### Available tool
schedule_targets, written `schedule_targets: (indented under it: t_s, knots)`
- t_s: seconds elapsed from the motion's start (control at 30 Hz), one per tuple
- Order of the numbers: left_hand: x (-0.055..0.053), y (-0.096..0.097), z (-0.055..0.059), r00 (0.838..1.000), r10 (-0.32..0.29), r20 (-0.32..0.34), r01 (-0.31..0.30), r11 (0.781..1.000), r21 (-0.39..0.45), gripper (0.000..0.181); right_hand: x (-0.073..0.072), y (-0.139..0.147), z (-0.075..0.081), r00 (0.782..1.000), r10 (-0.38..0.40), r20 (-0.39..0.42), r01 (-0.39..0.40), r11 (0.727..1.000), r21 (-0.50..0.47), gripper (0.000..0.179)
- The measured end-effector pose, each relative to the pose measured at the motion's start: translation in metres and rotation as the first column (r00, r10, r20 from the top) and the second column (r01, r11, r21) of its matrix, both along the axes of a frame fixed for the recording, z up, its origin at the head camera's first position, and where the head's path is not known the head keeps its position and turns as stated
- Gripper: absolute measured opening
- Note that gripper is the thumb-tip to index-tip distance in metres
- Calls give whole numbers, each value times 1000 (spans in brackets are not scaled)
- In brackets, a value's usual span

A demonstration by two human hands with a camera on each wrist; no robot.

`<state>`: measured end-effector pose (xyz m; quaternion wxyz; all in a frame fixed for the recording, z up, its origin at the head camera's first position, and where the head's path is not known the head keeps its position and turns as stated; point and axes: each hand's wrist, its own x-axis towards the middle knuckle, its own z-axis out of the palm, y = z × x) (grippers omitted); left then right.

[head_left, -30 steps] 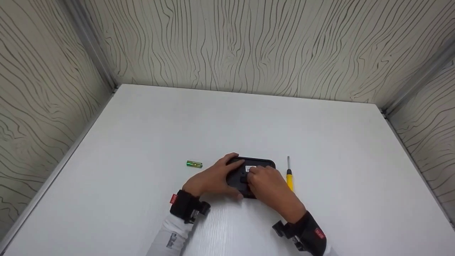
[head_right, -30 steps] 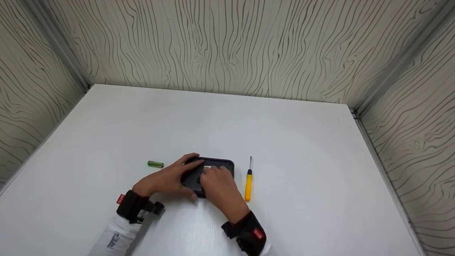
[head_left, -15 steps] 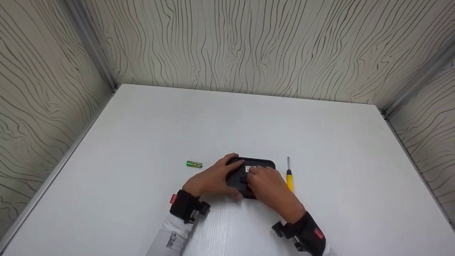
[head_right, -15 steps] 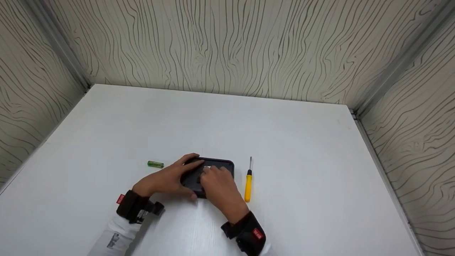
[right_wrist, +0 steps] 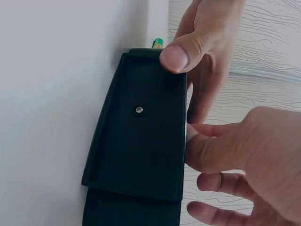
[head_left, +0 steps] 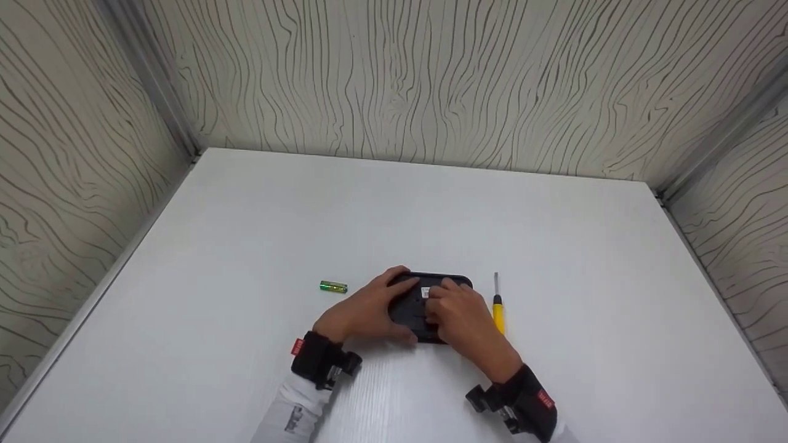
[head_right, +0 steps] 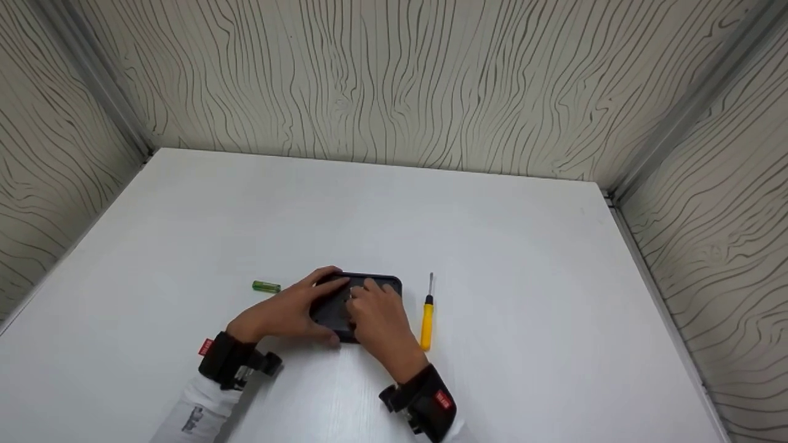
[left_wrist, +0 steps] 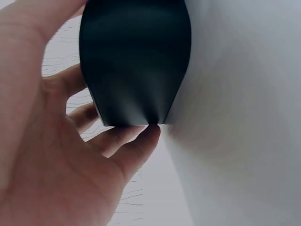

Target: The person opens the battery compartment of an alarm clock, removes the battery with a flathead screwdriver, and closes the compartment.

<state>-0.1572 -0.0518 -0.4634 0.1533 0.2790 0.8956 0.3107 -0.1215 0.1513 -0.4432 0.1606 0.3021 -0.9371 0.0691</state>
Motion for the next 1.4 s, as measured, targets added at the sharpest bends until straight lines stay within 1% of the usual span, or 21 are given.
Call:
schedule_targets:
  t_s: [0.13,0.2,0.27,0.33,0.37,0.4,0.47,0.53,0.57,0.6,0.63,0.7,0.73,0.83,0.93,1.0,1.1,1.17,1.2,1.3,1.4]
  knots:
    - [0,-2,-1,1000,2,-1,-2,1000,6,96,-1,-1,-1,999,-10,34,10,1000,-15,7]
    - [0,-1,-2,1000,3,6,-3,1000,7,96,-3,1,-2,997,9,71,-7,999,-33,6]
    - [1,-1,-3,1000,3,16,-3,1000,6,95,-7,8,-1,989,48,141,-37,996,-82,4]
    - [1,1,-2,1000,3,20,-3,1000,2,94,-12,19,1,968,83,238,-43,985,-169,11]
    - [2,2,-2,1000,4,23,-4,1000,0,94,-14,26,3,952,97,291,-33,976,-216,18]
    - [2,2,-1,1000,4,27,-4,1000,0,93,-17,33,5,933,104,345,-13,966,-258,30]
    - [2,4,0,999,9,36,-10,1000,1,93,-19,49,7,885,97,456,54,950,-308,64]
    - [3,4,0,999,19,45,-19,1000,-1,92,-21,61,7,821,84,565,112,946,-304,99]
    - [3,4,0,998,25,52,-25,1000,-2,92,-21,66,6,791,86,606,119,950,-289,112]
    - [4,3,0,998,31,57,-31,1000,-3,92,-22,69,4,761,87,643,123,954,-275,122]
    - [4,2,0,997,37,61,-37,999,-4,92,-23,72,2,736,92,671,123,956,-266,127]
    - [5,1,0,997,41,65,-41,999,-5,92,-24,74,-2,705,110,700,118,956,-269,129]
    - [5,1,0,997,42,66,-42,999,-3,91,-25,74,-3,700,126,703,114,952,-284,128]
    - [4,0,1,998,33,59,-34,999,16,90,-27,76,-6,699,145,701,135,935,-328,125]
    - [3,-1,1,998,22,59,-25,998,52,91,-27,78,-5,710,159,686,143,921,-361,119]
    - [2,-2,2,998,15,61,-20,997,78,93,-27,79,-2,728,190,658,129,906,-404,114]
    - [2,-4,6,998,13,58,-20,994,108,96,-28,79,3,771,258,582,80,868,-490,109]
    - [2,-4,10,1000,15,24,-17,993,120,97,-28,79,8,799,304,519,36,837,-546,107]
    - [3,-4,13,1000,18,0,-18,992,122,98,-27,78,10,812,316,491,18,827,-562,107]
    - [5,-1,21,995,14,-104,-2,993,118,99,-24,75,18,845,327,424,-33,821,-570,107]
    - [8,4,29,979,-6,-203,29,994,109,100,-21,72,26,862,335,381,-74,826,-559,108]
